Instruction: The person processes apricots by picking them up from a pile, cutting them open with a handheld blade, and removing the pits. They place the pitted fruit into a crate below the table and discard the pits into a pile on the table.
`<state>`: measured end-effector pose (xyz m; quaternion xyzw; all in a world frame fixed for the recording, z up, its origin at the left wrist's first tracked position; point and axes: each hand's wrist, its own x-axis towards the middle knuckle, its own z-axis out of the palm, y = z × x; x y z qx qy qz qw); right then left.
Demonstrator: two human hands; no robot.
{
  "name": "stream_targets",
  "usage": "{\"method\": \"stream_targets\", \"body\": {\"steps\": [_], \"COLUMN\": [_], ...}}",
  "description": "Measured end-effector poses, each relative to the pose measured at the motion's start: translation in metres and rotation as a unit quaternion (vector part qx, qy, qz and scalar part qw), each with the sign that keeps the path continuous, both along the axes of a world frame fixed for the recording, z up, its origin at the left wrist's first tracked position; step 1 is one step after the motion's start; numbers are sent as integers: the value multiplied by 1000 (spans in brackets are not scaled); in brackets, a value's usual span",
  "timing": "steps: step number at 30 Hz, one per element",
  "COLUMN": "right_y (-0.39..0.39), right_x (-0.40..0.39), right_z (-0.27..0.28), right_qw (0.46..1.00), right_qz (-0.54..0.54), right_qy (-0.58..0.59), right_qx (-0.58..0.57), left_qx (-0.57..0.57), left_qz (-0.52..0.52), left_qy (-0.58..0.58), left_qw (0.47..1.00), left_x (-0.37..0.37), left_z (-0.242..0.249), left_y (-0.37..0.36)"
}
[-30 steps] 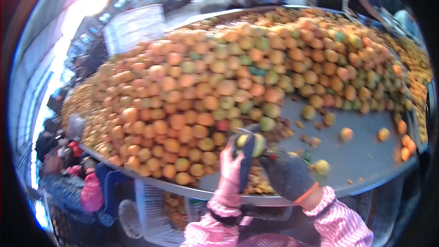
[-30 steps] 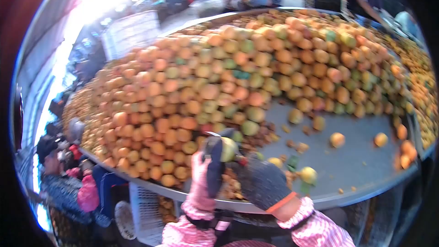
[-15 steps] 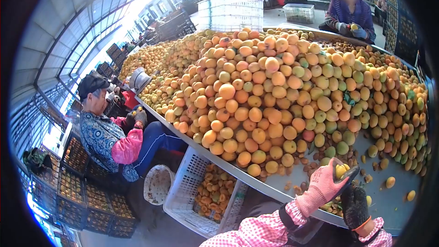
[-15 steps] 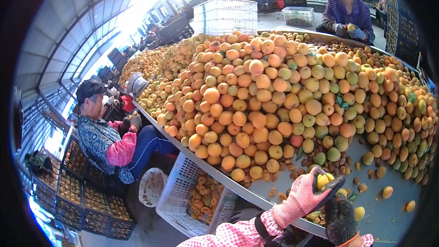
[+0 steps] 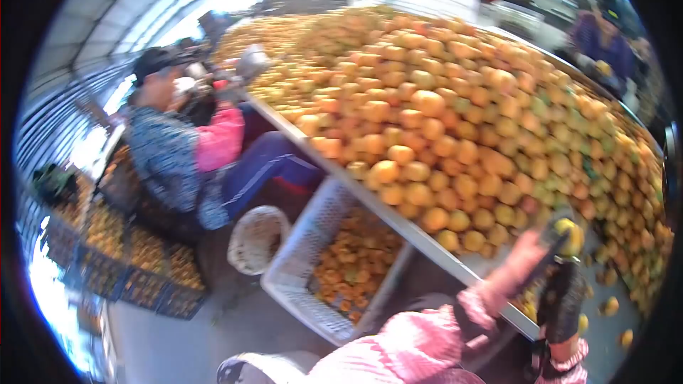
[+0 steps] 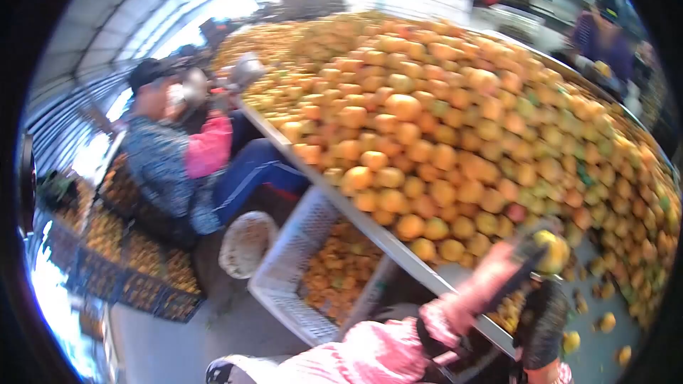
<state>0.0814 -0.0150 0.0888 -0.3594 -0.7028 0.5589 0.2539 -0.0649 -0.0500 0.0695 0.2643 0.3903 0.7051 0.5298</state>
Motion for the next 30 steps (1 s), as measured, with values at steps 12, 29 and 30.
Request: {"method": "stream_targets", "body": {"steps": [12, 29, 30], "right_y": [0, 51, 50], "right_x": [7, 28, 29], "right_z": [54, -3, -7], "right_qw": [932, 833, 921], "right_qz": [57, 233, 177], "right_qy": [-289, -284, -214], "right_qx": [210, 414, 273], "left_qx": [51, -1, 29], "left_qz": [-38, 78, 56], "left_qy": [82, 271, 223], "left_qw": [995, 959, 973], "left_x": [-21, 15, 13], "left_z": [19, -58, -52], "left_y": [-3, 42, 37]}}
